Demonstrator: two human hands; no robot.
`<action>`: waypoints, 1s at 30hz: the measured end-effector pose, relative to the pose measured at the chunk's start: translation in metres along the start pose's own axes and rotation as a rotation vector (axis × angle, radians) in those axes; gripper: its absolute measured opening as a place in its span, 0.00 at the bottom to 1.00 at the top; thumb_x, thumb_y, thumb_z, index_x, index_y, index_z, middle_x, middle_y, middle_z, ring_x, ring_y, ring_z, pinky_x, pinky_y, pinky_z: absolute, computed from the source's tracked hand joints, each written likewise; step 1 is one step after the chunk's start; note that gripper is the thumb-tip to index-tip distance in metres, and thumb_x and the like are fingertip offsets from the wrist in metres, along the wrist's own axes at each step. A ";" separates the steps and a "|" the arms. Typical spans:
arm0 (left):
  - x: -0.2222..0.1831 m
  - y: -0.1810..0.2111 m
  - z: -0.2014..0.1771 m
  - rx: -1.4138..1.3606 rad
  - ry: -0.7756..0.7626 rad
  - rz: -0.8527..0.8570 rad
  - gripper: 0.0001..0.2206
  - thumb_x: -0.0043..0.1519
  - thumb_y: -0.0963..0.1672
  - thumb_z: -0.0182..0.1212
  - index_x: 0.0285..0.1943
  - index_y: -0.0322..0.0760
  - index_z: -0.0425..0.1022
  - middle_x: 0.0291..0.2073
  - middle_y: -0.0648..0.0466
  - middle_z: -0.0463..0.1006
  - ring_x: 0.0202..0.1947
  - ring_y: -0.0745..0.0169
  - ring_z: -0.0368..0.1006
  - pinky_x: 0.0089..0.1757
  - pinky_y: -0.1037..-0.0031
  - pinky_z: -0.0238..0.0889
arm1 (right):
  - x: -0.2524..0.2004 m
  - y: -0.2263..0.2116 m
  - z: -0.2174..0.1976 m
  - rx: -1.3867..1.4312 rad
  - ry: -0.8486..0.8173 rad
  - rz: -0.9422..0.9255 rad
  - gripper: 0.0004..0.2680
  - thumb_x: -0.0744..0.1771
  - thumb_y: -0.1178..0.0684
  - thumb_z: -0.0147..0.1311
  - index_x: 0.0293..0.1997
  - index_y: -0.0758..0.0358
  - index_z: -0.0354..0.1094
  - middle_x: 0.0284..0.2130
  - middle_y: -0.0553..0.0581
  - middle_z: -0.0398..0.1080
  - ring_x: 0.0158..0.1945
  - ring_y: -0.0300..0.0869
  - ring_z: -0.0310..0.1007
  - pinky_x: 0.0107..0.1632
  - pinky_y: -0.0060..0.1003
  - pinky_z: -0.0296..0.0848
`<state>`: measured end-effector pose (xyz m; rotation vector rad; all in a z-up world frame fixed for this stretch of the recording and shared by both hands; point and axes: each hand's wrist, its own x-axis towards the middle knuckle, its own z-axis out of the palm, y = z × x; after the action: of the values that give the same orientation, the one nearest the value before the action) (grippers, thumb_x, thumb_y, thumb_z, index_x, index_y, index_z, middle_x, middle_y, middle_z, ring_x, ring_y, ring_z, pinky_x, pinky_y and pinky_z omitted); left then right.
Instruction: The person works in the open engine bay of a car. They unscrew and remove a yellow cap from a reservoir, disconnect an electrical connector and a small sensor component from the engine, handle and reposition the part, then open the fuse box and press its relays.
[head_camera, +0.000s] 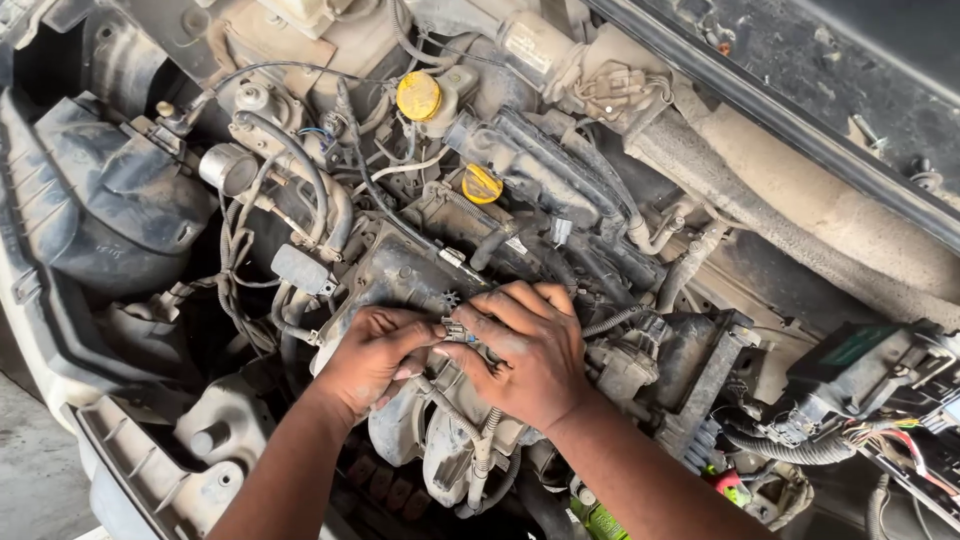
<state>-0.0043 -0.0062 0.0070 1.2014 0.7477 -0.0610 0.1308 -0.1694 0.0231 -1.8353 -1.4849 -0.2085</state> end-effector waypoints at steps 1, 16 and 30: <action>0.002 0.000 0.001 0.002 -0.006 -0.001 0.09 0.60 0.42 0.62 0.35 0.27 0.83 0.09 0.55 0.64 0.06 0.70 0.50 0.11 0.75 0.43 | 0.000 0.001 -0.001 -0.005 0.001 0.004 0.13 0.62 0.43 0.68 0.42 0.61 0.78 0.39 0.51 0.76 0.43 0.42 0.73 0.49 0.44 0.62; -0.003 0.002 0.004 -0.001 0.041 -0.013 0.11 0.59 0.43 0.65 0.40 0.25 0.84 0.11 0.56 0.65 0.08 0.73 0.51 0.13 0.77 0.43 | 0.005 -0.003 -0.004 -0.016 0.012 -0.034 0.12 0.62 0.45 0.68 0.41 0.60 0.78 0.39 0.50 0.76 0.44 0.43 0.74 0.48 0.44 0.64; 0.001 0.008 0.002 0.018 -0.004 -0.049 0.10 0.59 0.43 0.66 0.44 0.28 0.83 0.13 0.56 0.68 0.10 0.72 0.56 0.12 0.77 0.46 | 0.006 -0.004 -0.006 0.001 -0.087 0.027 0.13 0.61 0.48 0.64 0.46 0.59 0.72 0.42 0.50 0.74 0.47 0.44 0.73 0.53 0.46 0.60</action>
<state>0.0006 -0.0051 0.0132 1.1996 0.7742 -0.1110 0.1311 -0.1680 0.0326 -1.8832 -1.5174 -0.1160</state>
